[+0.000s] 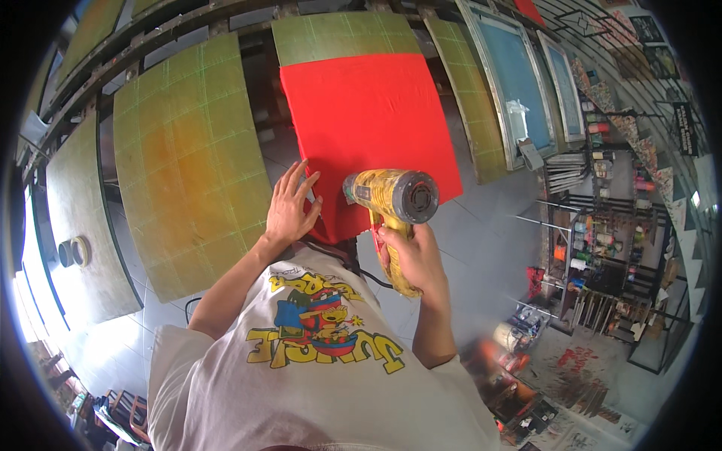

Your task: The person performs screen printing on a red shirt by spreading white ink across a mesh screen with a squeegee and then using a heat gun to dry the design.

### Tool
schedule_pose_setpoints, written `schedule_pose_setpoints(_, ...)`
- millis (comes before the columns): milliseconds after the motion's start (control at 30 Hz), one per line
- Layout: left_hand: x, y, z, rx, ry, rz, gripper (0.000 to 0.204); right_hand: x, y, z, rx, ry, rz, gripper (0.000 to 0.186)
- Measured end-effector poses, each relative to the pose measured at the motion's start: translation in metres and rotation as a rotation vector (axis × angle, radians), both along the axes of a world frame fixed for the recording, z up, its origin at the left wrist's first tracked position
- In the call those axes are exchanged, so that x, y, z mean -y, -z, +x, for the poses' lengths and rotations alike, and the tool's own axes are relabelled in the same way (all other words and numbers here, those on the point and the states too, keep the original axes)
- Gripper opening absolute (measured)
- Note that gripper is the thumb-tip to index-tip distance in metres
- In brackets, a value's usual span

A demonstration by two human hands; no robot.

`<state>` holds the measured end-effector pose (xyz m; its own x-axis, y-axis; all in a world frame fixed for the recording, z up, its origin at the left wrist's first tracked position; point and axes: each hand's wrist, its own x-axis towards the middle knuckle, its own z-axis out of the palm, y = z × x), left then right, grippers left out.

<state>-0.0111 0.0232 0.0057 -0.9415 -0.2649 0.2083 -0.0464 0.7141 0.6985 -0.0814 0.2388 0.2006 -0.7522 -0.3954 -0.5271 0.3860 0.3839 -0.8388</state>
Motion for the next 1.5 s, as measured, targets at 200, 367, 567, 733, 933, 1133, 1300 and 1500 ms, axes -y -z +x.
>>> schedule_pose_setpoints(200,0.001,0.001,0.000,-0.012,0.001,0.018,0.052,-0.007,-0.011,0.003,0.033,-0.015,0.013,0.018)
schedule_pose_setpoints(367,-0.001,0.000,0.000,-0.002,-0.004,0.024,0.052,-0.003,0.001,-0.003,0.019,0.036,0.022,0.019)
schedule_pose_setpoints(567,0.000,0.002,0.000,0.003,-0.014,0.022,0.052,-0.005,-0.011,0.004,0.034,0.047,0.036,0.018)
schedule_pose_setpoints(733,0.000,0.001,0.002,-0.001,-0.014,0.042,0.051,-0.006,-0.001,-0.002,0.014,0.065,0.025,0.018)
schedule_pose_setpoints(933,0.000,0.000,0.002,-0.036,-0.025,0.036,0.049,-0.010,-0.007,0.000,0.032,0.002,0.006,0.019)
schedule_pose_setpoints(1133,-0.002,-0.003,0.004,-0.095,-0.028,0.012,0.044,-0.019,0.002,0.000,-0.008,0.055,0.011,0.020)
schedule_pose_setpoints(1300,-0.003,0.004,0.005,-0.135,0.036,-0.067,0.034,-0.014,-0.004,0.001,0.025,0.025,-0.008,0.020)
schedule_pose_setpoints(1500,-0.004,0.004,0.006,-0.121,0.074,-0.066,0.030,-0.024,-0.004,0.004,-0.020,0.158,0.037,0.020)
